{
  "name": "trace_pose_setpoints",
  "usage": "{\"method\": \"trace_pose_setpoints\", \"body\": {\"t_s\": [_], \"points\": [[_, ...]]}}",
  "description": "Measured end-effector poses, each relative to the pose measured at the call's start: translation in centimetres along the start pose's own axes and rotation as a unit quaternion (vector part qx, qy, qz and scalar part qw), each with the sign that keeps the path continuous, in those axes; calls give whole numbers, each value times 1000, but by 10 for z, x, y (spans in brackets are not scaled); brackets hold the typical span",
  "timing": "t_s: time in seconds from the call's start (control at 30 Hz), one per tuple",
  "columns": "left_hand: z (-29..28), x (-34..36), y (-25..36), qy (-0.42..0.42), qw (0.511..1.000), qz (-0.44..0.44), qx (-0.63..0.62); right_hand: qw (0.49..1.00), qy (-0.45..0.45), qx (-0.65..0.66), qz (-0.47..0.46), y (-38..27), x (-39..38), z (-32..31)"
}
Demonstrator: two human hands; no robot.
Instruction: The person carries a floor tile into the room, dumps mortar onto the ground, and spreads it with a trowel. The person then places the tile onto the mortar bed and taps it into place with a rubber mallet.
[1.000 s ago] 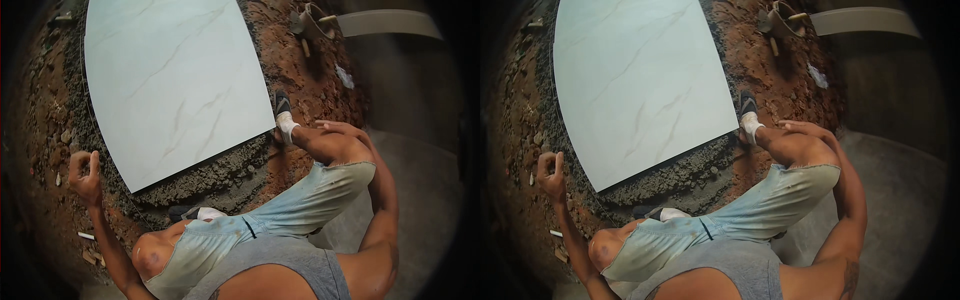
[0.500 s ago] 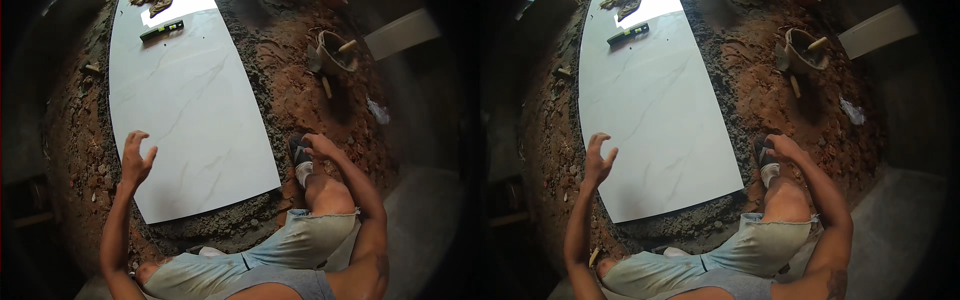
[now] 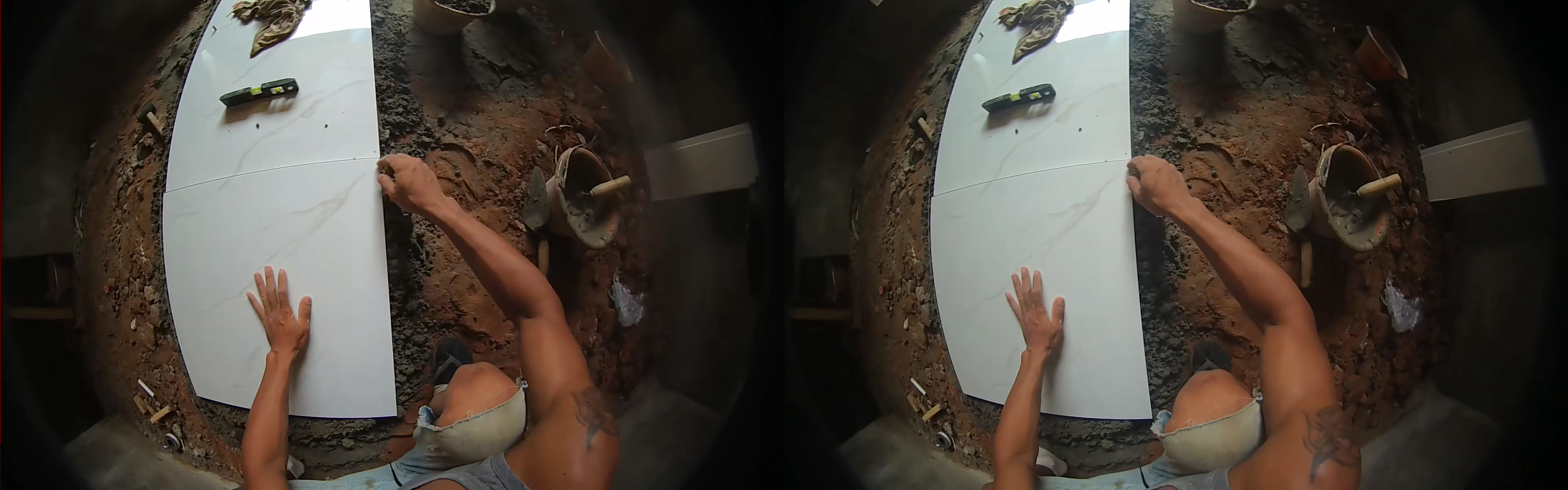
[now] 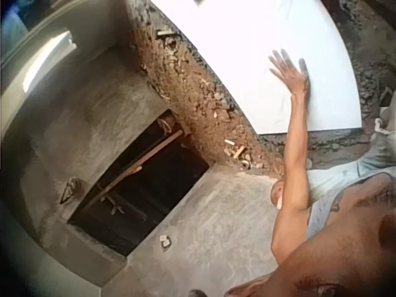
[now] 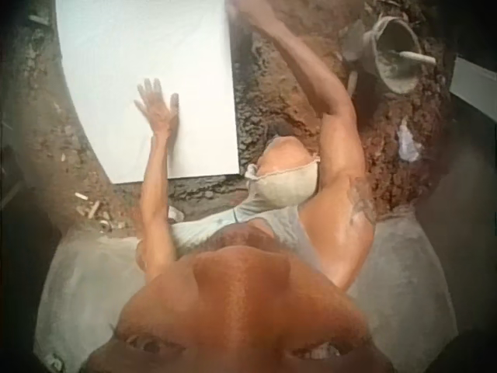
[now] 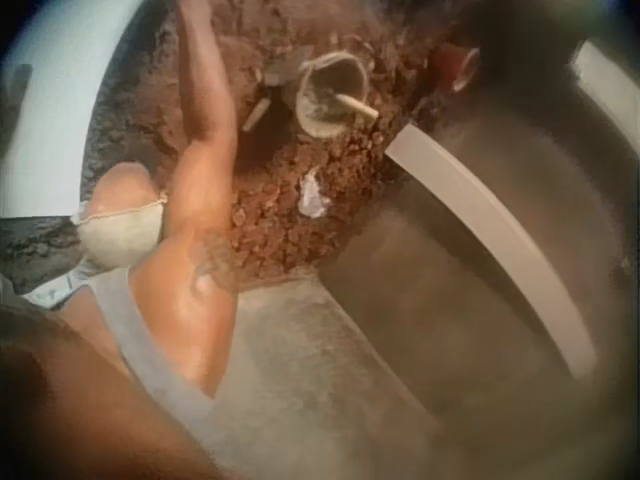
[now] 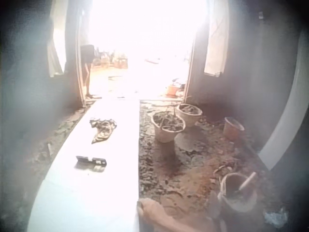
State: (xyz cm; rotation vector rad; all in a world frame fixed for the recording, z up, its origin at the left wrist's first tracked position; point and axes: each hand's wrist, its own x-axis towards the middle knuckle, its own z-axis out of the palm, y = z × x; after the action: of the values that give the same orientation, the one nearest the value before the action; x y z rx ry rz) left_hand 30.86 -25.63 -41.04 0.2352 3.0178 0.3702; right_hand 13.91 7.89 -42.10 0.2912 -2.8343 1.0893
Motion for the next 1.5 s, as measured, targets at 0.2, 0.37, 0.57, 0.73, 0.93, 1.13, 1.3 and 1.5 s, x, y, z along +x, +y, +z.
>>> {"method": "trace_pose_setpoints", "body": {"t_s": [0.2, 0.37, 0.57, 0.73, 0.93, 1.13, 1.3, 1.5], "points": [[12, 12, 15, 20, 999, 22, 31, 998, 21, -55, 19, -4, -8, -4], [14, 9, 18, 25, 999, 7, 36, 996, 62, -56, -21, 1, -12, 8], [9, 4, 6, 30, 998, 5, 63, 997, 57, -51, -12, -12, -8, 23], [19, 10, 15, 29, 999, 13, 32, 996, 73, -52, -14, 5, -19, 9], [16, 8, 11, 28, 999, 8, 36, 996, 79, -36, -13, -1, -19, 15], [16, 7, 12, 38, 999, 4, 35, 995, 95, -37, -24, -2, -14, 17], [-1, 0, 0, 32, 998, -8, 54, 995, 82, -37, -30, -17, -10, 27], [9, 12, 16, -10, 1000, -13, 24, 998, 47, -44, -24, 6, -18, 11]]}}
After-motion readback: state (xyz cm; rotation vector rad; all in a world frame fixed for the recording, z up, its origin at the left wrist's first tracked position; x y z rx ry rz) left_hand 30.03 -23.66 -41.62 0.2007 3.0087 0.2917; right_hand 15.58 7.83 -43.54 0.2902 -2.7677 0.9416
